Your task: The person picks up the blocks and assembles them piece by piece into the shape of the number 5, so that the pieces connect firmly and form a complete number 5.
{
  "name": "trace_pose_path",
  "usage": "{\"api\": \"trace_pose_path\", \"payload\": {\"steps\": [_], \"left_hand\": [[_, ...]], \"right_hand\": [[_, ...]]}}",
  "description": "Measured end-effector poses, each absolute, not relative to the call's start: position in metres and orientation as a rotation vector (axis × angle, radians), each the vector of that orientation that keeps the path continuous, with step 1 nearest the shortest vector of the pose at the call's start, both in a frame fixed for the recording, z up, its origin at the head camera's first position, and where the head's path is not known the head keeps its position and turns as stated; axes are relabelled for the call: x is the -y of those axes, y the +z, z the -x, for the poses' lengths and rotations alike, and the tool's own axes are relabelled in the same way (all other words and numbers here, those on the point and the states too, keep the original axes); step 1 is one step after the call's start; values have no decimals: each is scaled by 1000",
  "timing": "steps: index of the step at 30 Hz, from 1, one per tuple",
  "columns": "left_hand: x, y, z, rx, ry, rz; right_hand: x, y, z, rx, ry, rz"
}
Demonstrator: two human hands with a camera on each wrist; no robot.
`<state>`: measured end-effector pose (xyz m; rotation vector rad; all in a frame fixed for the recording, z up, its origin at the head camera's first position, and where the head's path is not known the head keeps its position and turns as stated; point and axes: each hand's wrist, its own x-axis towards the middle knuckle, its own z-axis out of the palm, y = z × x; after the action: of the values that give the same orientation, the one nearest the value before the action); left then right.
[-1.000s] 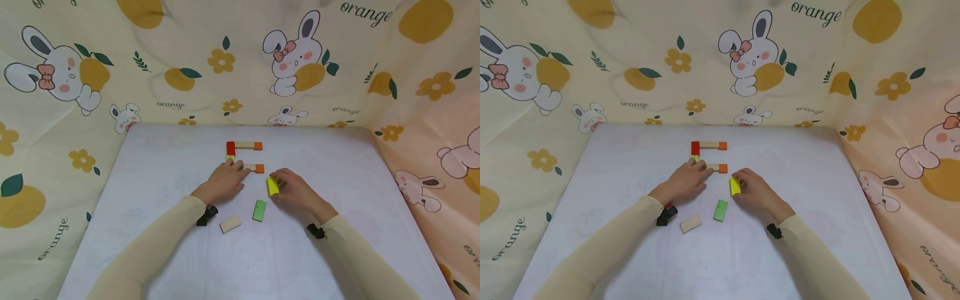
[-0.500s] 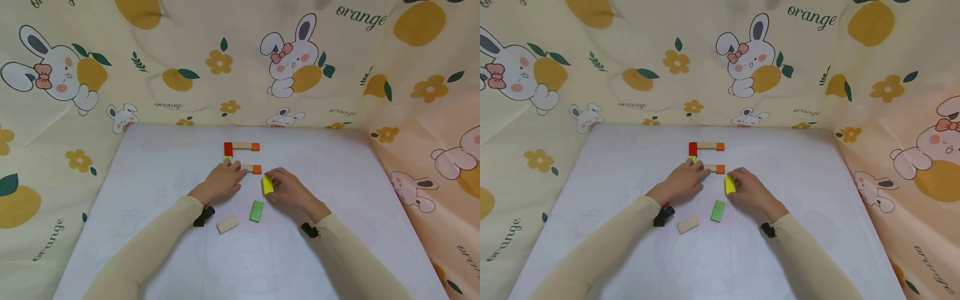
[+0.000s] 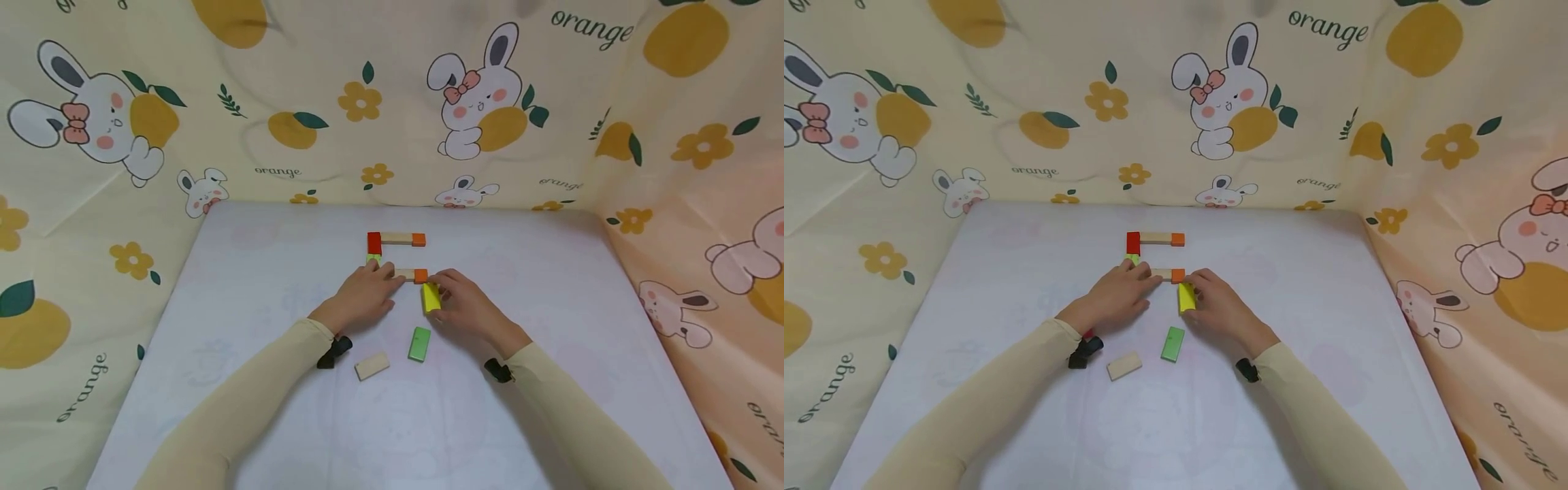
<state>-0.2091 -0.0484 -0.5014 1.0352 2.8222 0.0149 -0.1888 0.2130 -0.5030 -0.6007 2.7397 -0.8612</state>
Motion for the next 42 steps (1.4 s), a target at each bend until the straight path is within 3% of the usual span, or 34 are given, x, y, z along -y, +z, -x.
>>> {"api": "trace_pose_path", "payload": {"steps": [42], "left_hand": [[48,-504,212,-2831,20,-1025]], "right_hand": [[-196,-516,200,-2759,-800,617]]}}
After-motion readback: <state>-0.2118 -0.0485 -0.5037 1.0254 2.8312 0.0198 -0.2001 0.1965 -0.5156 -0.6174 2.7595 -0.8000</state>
